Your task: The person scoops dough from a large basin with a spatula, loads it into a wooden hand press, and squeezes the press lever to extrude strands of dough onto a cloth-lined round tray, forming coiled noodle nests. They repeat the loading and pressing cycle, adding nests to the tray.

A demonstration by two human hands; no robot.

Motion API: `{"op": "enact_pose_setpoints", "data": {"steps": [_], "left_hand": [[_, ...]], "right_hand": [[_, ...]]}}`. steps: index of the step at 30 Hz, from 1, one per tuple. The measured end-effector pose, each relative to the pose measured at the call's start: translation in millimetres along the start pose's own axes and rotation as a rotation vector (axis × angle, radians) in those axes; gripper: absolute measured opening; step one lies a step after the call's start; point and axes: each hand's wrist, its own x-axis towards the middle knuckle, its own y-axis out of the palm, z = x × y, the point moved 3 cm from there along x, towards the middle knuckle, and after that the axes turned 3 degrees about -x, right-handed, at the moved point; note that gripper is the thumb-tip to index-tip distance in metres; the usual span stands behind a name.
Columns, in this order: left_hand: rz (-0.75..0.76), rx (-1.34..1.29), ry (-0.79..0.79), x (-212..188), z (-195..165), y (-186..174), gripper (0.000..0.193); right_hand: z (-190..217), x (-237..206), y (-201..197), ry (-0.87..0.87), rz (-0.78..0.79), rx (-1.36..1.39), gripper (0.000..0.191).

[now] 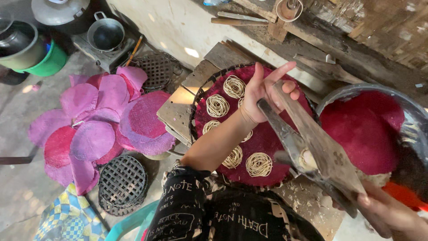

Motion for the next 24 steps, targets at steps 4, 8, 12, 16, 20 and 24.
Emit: {"op": "enact_pose_setpoints", "data": {"steps": [4, 8, 12, 16, 20, 24], "left_hand": [[-0.029, 0.077, 0.031, 15, -29, -3, 0.081], [-0.128, 0.113, 0.13, 16, -61, -25, 0.08], [-0.194, 0.137, 0.151, 5, -66, -42, 0.075], [-0.273, 0.173, 0.177, 1, -54, -45, 0.073], [-0.192, 0.097, 0.206, 9, -65, -28, 0.071], [-0.138, 0.136, 0.237, -3, -74, -10, 0.073]], "right_hand": [[41, 25, 15, 0.044, -0.171, -0.067, 0.105], [92, 54, 58, -0.099, -0.041, -0.063, 0.091], [108, 58, 79, -0.067, -0.011, -0.054, 0.086], [111, 41, 54, -0.036, -0.101, -0.184, 0.07], [115, 49, 39, -0.144, -0.139, -0.369, 0.056], [110, 49, 57, -0.197, -0.094, -0.391, 0.053]]}}
